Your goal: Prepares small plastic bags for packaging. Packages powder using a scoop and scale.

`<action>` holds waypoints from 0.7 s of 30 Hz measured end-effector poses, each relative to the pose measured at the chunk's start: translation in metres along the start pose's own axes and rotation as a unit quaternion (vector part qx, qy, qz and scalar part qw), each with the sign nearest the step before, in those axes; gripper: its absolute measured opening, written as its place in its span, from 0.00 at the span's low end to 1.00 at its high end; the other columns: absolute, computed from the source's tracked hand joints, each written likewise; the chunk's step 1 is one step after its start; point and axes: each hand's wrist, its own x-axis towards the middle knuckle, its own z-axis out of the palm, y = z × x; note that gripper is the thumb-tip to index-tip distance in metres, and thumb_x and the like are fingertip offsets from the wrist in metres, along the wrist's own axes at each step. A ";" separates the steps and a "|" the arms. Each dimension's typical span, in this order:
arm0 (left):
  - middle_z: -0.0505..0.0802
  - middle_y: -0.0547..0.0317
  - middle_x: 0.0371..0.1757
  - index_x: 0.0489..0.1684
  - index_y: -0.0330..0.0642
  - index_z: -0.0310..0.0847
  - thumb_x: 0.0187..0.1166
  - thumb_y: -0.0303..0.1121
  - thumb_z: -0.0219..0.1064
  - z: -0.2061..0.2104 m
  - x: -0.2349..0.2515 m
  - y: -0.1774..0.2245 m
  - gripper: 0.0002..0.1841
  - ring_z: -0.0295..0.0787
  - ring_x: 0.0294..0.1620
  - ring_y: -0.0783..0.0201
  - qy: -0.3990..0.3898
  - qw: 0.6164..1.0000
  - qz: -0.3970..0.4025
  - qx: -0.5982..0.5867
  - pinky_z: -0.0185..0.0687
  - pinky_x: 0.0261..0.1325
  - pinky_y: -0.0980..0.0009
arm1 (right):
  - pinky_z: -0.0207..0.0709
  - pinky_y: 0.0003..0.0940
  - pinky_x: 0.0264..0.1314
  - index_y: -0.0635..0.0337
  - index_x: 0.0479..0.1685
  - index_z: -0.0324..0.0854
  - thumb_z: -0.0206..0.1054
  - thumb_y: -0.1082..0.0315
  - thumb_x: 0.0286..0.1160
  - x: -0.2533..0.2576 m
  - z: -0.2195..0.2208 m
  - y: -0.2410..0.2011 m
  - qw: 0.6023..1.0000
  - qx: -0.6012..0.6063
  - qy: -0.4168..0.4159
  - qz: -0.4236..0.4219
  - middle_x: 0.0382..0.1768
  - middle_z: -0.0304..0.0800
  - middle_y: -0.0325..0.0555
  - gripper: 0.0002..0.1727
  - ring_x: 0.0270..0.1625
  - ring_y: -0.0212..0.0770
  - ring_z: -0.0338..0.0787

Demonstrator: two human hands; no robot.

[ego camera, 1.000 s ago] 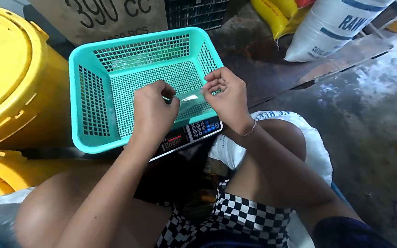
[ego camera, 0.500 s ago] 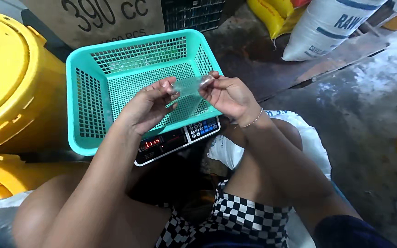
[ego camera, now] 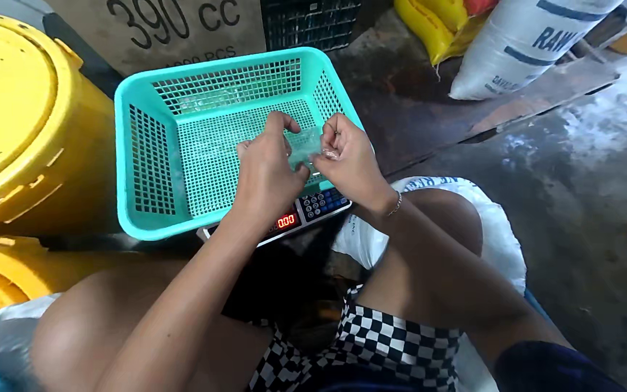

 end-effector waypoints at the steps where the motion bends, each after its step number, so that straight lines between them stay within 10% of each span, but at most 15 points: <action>1: 0.83 0.56 0.30 0.66 0.37 0.73 0.61 0.22 0.79 -0.002 0.000 0.001 0.30 0.82 0.33 0.55 -0.013 1.000 -0.015 0.004 0.72 0.52 0.44 | 0.57 0.16 0.24 0.60 0.37 0.67 0.70 0.83 0.60 -0.001 0.001 -0.001 1.000 -0.019 0.005 -0.001 0.23 0.65 0.33 0.16 0.21 0.23 0.63; 7: 0.85 0.59 0.21 0.56 0.37 0.78 0.75 0.29 0.71 0.008 0.001 -0.005 0.15 0.81 0.24 0.59 0.097 0.992 -0.060 0.048 0.72 0.52 0.46 | 0.65 0.25 0.25 0.61 0.46 0.73 0.71 0.80 0.64 -0.009 0.009 -0.016 0.990 -0.139 -0.018 0.026 0.21 0.68 0.36 0.15 0.21 0.29 0.69; 10: 0.88 0.39 0.47 0.48 0.31 0.83 0.62 0.22 0.79 0.003 0.004 -0.011 0.16 0.86 0.51 0.39 0.073 0.994 -0.007 0.083 0.70 0.61 0.33 | 0.83 0.41 0.36 0.64 0.60 0.78 0.73 0.80 0.64 -0.003 -0.001 -0.009 0.980 -0.198 0.015 0.021 0.48 0.87 0.53 0.22 0.34 0.42 0.86; 12: 0.81 0.35 0.63 0.36 0.33 0.83 0.61 0.19 0.77 -0.003 0.009 -0.017 0.10 0.83 0.57 0.38 0.005 0.994 0.073 0.086 0.81 0.56 0.42 | 0.83 0.38 0.35 0.64 0.62 0.78 0.73 0.77 0.66 0.006 -0.014 0.002 0.975 -0.215 0.048 0.031 0.60 0.81 0.57 0.22 0.34 0.41 0.86; 15: 0.83 0.39 0.67 0.29 0.38 0.89 0.66 0.13 0.69 -0.005 0.012 -0.014 0.09 0.88 0.49 0.45 -0.051 0.974 0.201 0.095 0.87 0.45 0.50 | 0.85 0.34 0.43 0.66 0.58 0.78 0.72 0.80 0.64 0.013 -0.024 0.008 0.985 -0.165 0.033 0.039 0.63 0.76 0.59 0.20 0.47 0.42 0.88; 19: 0.85 0.45 0.74 0.43 0.44 0.95 0.73 0.16 0.67 -0.009 0.011 -0.016 0.14 0.93 0.41 0.47 -0.051 0.976 0.176 0.114 0.88 0.41 0.47 | 0.82 0.25 0.45 0.68 0.37 0.76 0.65 0.85 0.60 0.011 -0.026 0.013 0.987 -0.100 -0.040 -0.120 0.54 0.76 0.56 0.09 0.53 0.38 0.84; 21: 0.85 0.44 0.72 0.48 0.42 0.94 0.74 0.16 0.66 -0.012 0.009 -0.015 0.14 0.92 0.38 0.50 -0.037 0.981 0.152 0.112 0.88 0.40 0.50 | 0.80 0.29 0.60 0.67 0.29 0.84 0.57 0.86 0.67 0.010 -0.023 0.011 0.977 -0.093 -0.084 -0.173 0.57 0.81 0.56 0.10 0.60 0.40 0.83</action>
